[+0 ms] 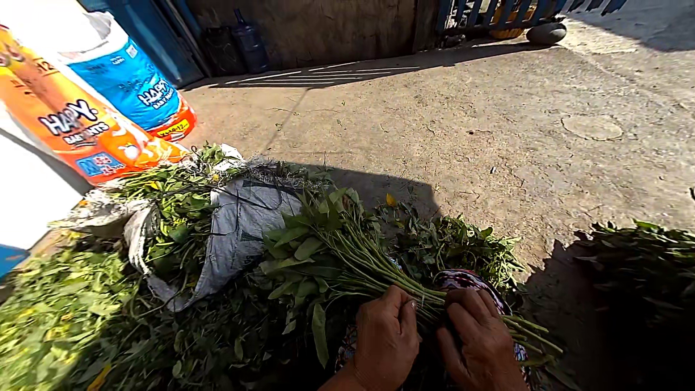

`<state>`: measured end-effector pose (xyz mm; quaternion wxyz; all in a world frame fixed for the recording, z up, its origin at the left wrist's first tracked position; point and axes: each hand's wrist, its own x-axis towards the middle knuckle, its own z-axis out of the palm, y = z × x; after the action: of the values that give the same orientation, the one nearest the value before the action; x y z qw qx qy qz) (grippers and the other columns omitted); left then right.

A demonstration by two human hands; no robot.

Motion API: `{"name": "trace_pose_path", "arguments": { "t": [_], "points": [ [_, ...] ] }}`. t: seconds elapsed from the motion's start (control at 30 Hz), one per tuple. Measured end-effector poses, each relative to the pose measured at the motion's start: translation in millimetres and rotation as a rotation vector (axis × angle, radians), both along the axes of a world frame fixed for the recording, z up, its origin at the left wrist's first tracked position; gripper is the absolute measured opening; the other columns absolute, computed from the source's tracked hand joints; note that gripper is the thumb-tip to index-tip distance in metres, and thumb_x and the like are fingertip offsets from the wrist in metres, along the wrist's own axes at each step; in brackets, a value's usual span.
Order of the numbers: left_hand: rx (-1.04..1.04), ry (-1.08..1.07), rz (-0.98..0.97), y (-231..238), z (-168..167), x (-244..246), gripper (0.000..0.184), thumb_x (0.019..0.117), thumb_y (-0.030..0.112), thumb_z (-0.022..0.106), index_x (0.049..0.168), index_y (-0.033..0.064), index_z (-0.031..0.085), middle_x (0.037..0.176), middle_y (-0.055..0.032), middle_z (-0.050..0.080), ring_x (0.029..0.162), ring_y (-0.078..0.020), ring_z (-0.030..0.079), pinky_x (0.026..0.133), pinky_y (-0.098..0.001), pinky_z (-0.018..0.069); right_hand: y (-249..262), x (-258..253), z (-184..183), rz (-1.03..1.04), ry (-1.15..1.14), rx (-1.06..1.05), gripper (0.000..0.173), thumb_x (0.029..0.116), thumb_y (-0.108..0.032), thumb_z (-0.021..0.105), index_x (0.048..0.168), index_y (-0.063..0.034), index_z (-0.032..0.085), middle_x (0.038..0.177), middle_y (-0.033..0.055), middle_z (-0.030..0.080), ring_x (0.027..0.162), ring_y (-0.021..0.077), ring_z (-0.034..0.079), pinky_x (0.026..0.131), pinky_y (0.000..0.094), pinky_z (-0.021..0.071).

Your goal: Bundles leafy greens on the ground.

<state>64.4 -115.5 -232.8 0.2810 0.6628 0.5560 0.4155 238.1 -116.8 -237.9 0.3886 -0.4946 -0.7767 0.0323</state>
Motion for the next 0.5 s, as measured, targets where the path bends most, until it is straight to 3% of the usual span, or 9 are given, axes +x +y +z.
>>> {"name": "trace_pose_path", "arguments": {
  "t": [0.07, 0.13, 0.27, 0.37, 0.43, 0.5],
  "points": [
    [0.156, 0.006, -0.030, -4.5, -6.2, -9.6, 0.017, 0.0982, 0.022, 0.066, 0.103, 0.0065, 0.071, 0.075, 0.0022, 0.068, 0.061, -0.0059, 0.063, 0.056, -0.0241, 0.0557, 1.7, 5.0, 1.9, 0.030, 0.062, -0.045, 0.021, 0.0905, -0.026, 0.052, 0.078, -0.0117, 0.060, 0.095, 0.0092, 0.063, 0.094, 0.0221, 0.059, 0.081, 0.0338, 0.0490],
    [0.270, 0.032, 0.014, -6.2, -1.1, -28.7, 0.034, 0.0971, 0.032, 0.072, 0.114, 0.0027, 0.069, 0.078, 0.0026, 0.066, 0.066, -0.0047, 0.062, 0.059, -0.0217, 0.0566, 2.0, 12.4, 4.9, 0.086, 0.159, -0.125, 0.023, 0.0962, -0.028, 0.054, 0.086, -0.0101, 0.063, 0.101, 0.0096, 0.064, 0.100, 0.0189, 0.060, 0.086, 0.0309, 0.0506],
    [0.477, 0.277, 0.285, 4.1, 21.5, -83.8, 0.020, 0.0975, 0.016, 0.060, 0.106, 0.0060, 0.075, 0.098, -0.0040, 0.069, 0.089, -0.0096, 0.067, 0.077, -0.0249, 0.0591, 1.2, 16.7, 5.0, 0.099, 0.258, -0.187, 0.026, 0.0999, -0.028, 0.054, 0.088, -0.0079, 0.064, 0.104, 0.0099, 0.065, 0.100, 0.0158, 0.061, 0.084, 0.0282, 0.0522],
    [0.411, 0.448, 0.284, 18.2, 37.0, -118.7, 0.025, 0.0954, 0.011, 0.054, 0.104, 0.0101, 0.077, 0.110, -0.0018, 0.072, 0.103, -0.0123, 0.067, 0.088, -0.0306, 0.0582, 0.5, 13.4, 2.3, 0.086, 0.243, -0.175, 0.023, 0.0981, -0.027, 0.058, 0.087, -0.0080, 0.064, 0.101, 0.0096, 0.066, 0.097, 0.0156, 0.062, 0.082, 0.0273, 0.0521],
    [0.364, 0.531, 0.259, 26.5, 42.4, -130.6, 0.027, 0.0959, 0.012, 0.052, 0.105, 0.0125, 0.077, 0.114, 0.0010, 0.072, 0.106, -0.0130, 0.067, 0.089, -0.0328, 0.0576, 0.8, 9.2, 8.0, 0.048, 0.181, -0.204, 0.022, 0.0963, -0.026, 0.062, 0.087, -0.0067, 0.066, 0.097, 0.0105, 0.066, 0.092, 0.0176, 0.062, 0.078, 0.0294, 0.0524],
    [0.326, 0.626, 0.270, 34.2, 47.1, -134.4, 0.026, 0.0960, 0.017, 0.053, 0.106, 0.0153, 0.077, 0.108, 0.0028, 0.073, 0.100, -0.0144, 0.068, 0.081, -0.0350, 0.0581, 3.5, 1.1, 26.3, -0.028, 0.028, -0.271, 0.025, 0.0948, -0.030, 0.065, 0.091, -0.0056, 0.067, 0.094, 0.0119, 0.064, 0.085, 0.0229, 0.063, 0.070, 0.0350, 0.0535]
  ]
}}
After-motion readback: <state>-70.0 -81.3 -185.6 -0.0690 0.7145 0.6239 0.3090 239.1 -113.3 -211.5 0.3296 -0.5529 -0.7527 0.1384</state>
